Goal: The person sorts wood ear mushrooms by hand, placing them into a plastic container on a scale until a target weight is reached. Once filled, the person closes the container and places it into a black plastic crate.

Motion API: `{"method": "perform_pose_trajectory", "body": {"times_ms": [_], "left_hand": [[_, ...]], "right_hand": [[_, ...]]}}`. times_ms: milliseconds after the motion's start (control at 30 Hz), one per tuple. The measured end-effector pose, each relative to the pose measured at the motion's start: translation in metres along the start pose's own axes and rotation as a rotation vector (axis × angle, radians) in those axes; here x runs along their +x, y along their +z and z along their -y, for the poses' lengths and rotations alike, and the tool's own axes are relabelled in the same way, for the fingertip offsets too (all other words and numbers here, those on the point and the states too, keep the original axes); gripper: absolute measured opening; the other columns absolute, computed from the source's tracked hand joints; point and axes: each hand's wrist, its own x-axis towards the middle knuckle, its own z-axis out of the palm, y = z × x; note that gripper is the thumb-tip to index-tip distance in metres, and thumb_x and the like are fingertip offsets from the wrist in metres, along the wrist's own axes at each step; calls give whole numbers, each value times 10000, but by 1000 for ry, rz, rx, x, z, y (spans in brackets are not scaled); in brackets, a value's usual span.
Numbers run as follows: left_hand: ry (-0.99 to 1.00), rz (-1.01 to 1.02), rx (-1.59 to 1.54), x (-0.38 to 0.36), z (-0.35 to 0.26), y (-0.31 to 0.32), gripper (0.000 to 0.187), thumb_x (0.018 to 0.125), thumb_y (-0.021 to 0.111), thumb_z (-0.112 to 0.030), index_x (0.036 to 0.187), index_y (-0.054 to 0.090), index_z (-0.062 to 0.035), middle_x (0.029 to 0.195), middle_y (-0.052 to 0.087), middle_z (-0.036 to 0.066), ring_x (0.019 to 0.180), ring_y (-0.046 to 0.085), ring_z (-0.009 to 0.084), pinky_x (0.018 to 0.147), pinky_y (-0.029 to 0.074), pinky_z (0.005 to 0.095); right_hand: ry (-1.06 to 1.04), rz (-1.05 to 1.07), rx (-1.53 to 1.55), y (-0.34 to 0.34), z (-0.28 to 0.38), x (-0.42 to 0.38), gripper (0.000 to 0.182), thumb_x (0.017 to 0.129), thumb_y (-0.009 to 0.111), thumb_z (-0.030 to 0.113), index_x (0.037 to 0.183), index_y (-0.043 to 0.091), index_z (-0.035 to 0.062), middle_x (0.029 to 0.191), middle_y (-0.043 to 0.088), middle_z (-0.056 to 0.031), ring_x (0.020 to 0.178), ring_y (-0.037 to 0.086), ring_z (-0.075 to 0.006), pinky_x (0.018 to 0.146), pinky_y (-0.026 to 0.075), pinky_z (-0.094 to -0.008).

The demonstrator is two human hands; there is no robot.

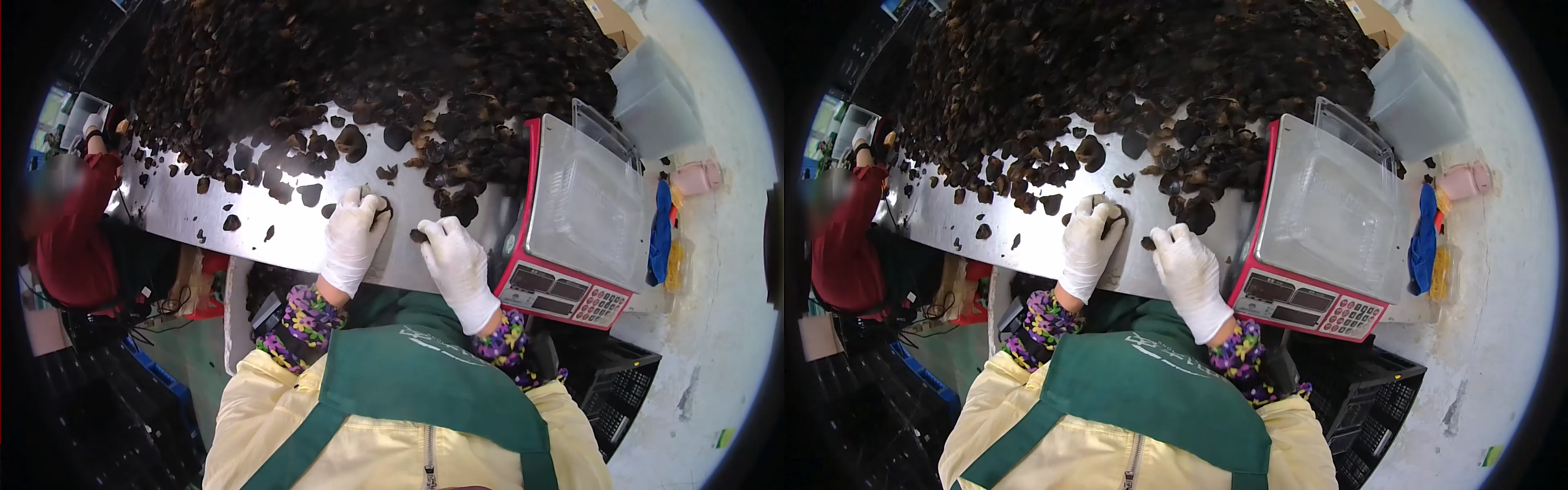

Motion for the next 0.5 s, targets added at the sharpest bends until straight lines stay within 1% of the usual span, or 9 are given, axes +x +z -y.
{"method": "perform_pose_trajectory", "body": {"times_ms": [100,167,233,267,300,333,367,467,500], "left_hand": [[100,13,-42,-4,10,4,198,796,767,-129,918,615,-93,953,656,105,846,647,323,713,524,416],[74,30,-19,-3,-4,-2,202,791,767,-71,899,596,-77,951,666,108,834,661,305,704,535,390],[101,-71,-291,5,-31,-8,230,783,765,-4,939,608,-65,954,667,106,820,673,278,699,546,353],[66,-15,-424,17,-64,-23,303,772,765,41,1024,627,-55,943,665,101,814,680,258,692,549,324],[158,-25,-455,30,-86,-27,393,777,754,33,1142,639,-59,956,673,102,829,677,253,704,551,325],[245,21,-462,46,-112,-36,415,792,740,-5,1192,650,-74,961,677,101,843,674,258,712,552,333],[391,26,-493,61,-133,-35,401,805,736,-63,1197,663,-101,960,677,106,841,665,269,711,551,356],[593,-64,-631,85,-193,-4,293,805,744,-123,1092,685,-129,888,609,93,794,633,304,660,530,402],[607,-52,-669,91,-212,4,259,807,738,-147,1058,677,-125,865,574,97,773,611,310,647,514,417]], "right_hand": [[-80,-151,131,-54,10,4,330,805,732,110,1128,675,137,961,613,-73,790,653,-268,693,538,-377],[-62,-276,-17,-103,5,0,417,766,767,108,1172,689,164,1006,645,-55,848,654,-251,738,541,-385],[-17,-404,-76,-145,-15,-4,445,734,764,34,1158,692,148,1063,677,-56,938,665,-261,806,549,-384],[40,-449,-87,-163,-23,-5,424,753,740,-17,1151,687,117,1068,681,-74,941,669,-257,823,545,-372],[88,-462,-157,-178,-32,-5,389,795,711,-57,1158,679,79,1051,675,-95,931,674,-248,831,540,-354],[115,-495,-78,-184,-44,-6,373,824,686,-90,1169,671,51,1036,668,-106,922,677,-243,828,536,-343],[127,-489,-137,-188,-62,-8,379,828,681,-99,1182,666,35,1026,662,-105,910,679,-238,825,538,-338],[202,-419,-30,-192,-79,-12,405,831,690,-81,1218,657,33,1061,664,-119,966,669,-260,865,527,-353],[196,-398,-139,-193,-81,-13,396,848,681,-62,1235,648,20,1091,664,-129,1005,656,-273,893,516,-367]]}}
